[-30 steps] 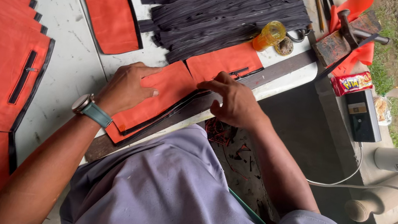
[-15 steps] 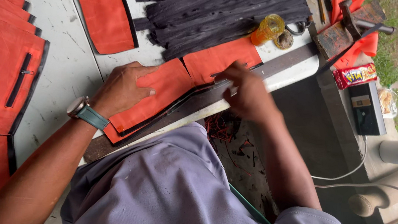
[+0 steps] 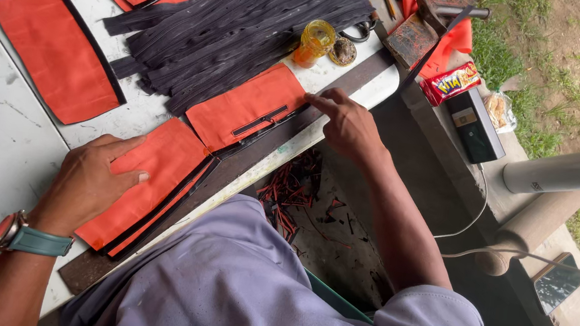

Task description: The person assembles orange fabric pouches by inserting black zipper strips into pre-cut slots. They repeatedly pick up a pouch, align a zipper, press it into place, and set the finished unit aside. The process continues with multiple pouches on a white workbench.

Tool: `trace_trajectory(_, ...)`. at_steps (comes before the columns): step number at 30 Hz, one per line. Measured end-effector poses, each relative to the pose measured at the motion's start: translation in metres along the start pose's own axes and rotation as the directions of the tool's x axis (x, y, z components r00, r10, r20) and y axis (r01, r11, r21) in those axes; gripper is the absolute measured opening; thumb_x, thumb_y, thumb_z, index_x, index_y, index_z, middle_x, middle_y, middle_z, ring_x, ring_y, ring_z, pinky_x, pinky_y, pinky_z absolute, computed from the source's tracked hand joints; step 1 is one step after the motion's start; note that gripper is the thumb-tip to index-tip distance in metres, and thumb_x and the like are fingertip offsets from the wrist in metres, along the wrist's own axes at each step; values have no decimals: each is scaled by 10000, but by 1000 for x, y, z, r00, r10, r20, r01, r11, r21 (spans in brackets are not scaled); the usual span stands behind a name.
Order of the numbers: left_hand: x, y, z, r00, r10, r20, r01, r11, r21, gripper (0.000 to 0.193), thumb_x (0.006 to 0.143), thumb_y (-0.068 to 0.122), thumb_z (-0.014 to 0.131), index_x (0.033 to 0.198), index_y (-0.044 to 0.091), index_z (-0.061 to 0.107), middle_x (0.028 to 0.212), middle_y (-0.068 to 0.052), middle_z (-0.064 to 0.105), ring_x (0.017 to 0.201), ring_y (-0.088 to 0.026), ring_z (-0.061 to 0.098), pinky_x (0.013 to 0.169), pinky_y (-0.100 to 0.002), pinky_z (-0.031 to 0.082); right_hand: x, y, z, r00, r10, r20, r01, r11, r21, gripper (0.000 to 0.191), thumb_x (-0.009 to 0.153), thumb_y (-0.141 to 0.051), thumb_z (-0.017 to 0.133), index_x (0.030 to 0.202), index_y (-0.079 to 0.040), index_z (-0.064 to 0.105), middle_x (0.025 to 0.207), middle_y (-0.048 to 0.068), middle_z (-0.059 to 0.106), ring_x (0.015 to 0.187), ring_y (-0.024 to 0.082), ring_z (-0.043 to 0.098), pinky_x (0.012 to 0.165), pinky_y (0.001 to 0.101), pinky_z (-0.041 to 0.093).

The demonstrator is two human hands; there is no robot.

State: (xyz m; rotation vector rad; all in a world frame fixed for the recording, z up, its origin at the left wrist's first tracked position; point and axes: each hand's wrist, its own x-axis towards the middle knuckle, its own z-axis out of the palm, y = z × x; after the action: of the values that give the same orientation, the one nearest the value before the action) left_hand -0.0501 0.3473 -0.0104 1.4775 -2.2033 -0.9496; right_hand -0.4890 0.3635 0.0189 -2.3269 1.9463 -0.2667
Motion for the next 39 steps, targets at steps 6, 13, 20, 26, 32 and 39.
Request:
trace_trajectory(6,-1,-1,2,1000,25,-3,-25,1000,13,631,788,220,798,1380,71,638,1212,-167,691,1084,-360,667,939,-421,533,1,-1,10,996,-90,-12,88,988,-128,566,858,53,533,1341,-191,701,1184,109,661,964,328,705,809,438,586)
trace_trajectory(13,0,-3,1,997,61,-40,-62,998,-30,618,781,209,803,1358,55,643,1250,-179,679,1129,-367,659,953,-419,528,-12,1,-21,948,196,-252,-205,979,-9,394,785,50,613,1122,-121,725,1161,102,665,993,291,702,826,418,574)
trace_trajectory(20,-1,0,2,981,129,-142,-131,991,1,678,756,202,834,1370,5,627,1243,-234,678,1140,-371,654,948,-415,530,-12,-55,-1,969,-25,-246,102,946,307,497,784,62,652,1266,-55,663,1108,106,664,981,256,703,873,374,567)
trace_trajectory(26,6,14,-51,997,-77,-15,55,822,-567,471,869,200,771,1302,25,706,1127,-106,768,1042,-163,691,898,-312,559,-2,-53,-9,908,223,-354,13,831,556,530,858,76,660,1364,-64,588,1183,99,634,961,150,697,665,289,593)
trace_trajectory(32,27,31,-172,885,72,-460,-410,587,-698,264,1060,-43,737,1317,-74,683,1026,-60,701,903,-73,635,935,-235,520,-7,-36,0,854,209,-477,29,895,444,624,869,76,666,1467,-19,515,1191,121,628,898,175,688,791,312,558)
trace_trajectory(39,74,-7,-225,592,81,-802,-652,634,-417,98,1085,-91,707,1160,-28,713,1036,-9,672,899,-72,576,815,-218,480,-2,-35,12,869,195,-454,15,908,419,621,864,64,675,1457,-13,509,1207,132,635,894,169,693,800,314,557)
